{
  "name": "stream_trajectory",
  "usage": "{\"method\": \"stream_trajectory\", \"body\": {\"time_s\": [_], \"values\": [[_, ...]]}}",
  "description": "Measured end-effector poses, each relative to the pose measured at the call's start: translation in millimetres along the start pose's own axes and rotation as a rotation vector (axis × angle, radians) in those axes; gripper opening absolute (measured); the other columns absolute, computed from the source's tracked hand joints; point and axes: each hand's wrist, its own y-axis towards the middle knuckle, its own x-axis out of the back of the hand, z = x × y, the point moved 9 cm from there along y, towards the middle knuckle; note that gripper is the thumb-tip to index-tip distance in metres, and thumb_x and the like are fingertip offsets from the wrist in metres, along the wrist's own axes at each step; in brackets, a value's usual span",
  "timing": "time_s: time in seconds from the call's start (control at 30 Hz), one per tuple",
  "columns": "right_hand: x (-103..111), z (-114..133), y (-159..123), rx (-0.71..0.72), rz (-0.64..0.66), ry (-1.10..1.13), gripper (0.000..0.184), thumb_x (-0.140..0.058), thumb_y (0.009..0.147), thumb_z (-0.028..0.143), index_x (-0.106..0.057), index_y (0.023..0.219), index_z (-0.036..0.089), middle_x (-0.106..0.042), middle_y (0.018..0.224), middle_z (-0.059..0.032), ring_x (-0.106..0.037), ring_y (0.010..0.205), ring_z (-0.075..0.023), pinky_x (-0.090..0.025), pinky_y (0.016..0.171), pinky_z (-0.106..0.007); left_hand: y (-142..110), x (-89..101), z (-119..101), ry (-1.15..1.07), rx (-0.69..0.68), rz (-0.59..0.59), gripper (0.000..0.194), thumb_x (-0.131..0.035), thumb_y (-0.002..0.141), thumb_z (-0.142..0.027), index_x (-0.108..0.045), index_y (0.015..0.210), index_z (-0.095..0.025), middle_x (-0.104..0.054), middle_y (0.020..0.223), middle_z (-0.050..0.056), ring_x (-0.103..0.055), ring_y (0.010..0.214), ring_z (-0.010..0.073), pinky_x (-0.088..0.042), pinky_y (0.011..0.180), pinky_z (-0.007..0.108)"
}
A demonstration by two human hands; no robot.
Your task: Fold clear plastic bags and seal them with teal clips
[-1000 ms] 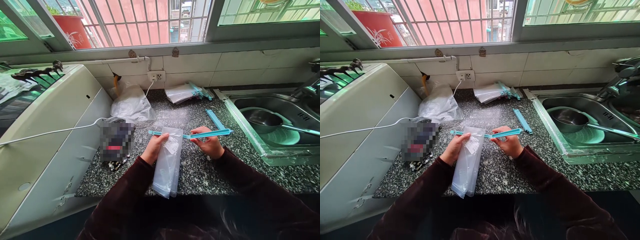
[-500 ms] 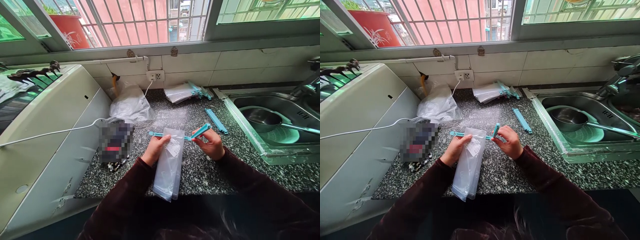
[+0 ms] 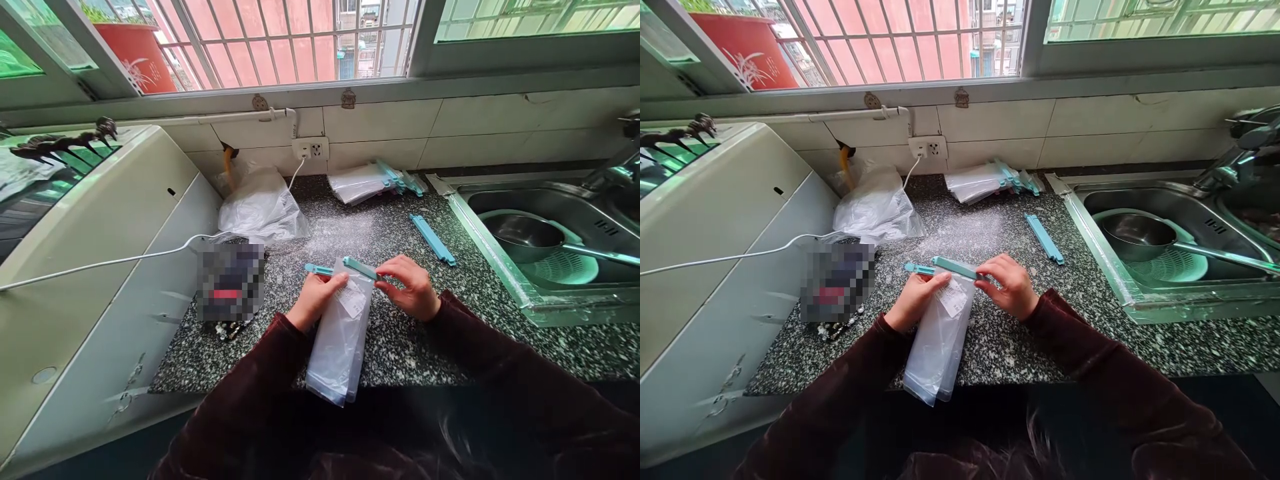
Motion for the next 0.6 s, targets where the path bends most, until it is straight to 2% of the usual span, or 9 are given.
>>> {"method": "stream_trajectory", "body": {"time_s": [0.33,0.6], "values": [[-19.5,-9.5,-7.5,-0.041,0.092,-0.062,0.012,-0.056,0.084,0.028,-0.064,0.089,0.02,-0.066,0.079,-0.0052,-0.059,0.074,-0.0164,-0.05,0.067,-0.031,3.1,-2.0,5.7,0.094,0.005,0.026,0.032,-0.071,0.061,-0.042,-0.063,0.057,-0.011,-0.055,0.053,0.0,-0.044,0.051,0.0099,-0.033,0.052,0.022],[-27.0,-11.6,-10.4,-0.037,0.142,-0.129,0.011,-0.055,0.085,0.027,-0.064,0.089,0.021,-0.065,0.077,-0.0045,-0.057,0.073,-0.0162,-0.048,0.065,-0.029,-0.2,-11.2,1.9,0.074,0.05,0.125,0.032,-0.073,0.061,-0.039,-0.071,0.075,-0.01,-0.067,0.07,0.005,-0.055,0.062,0.0151,-0.04,0.061,0.024]]}}
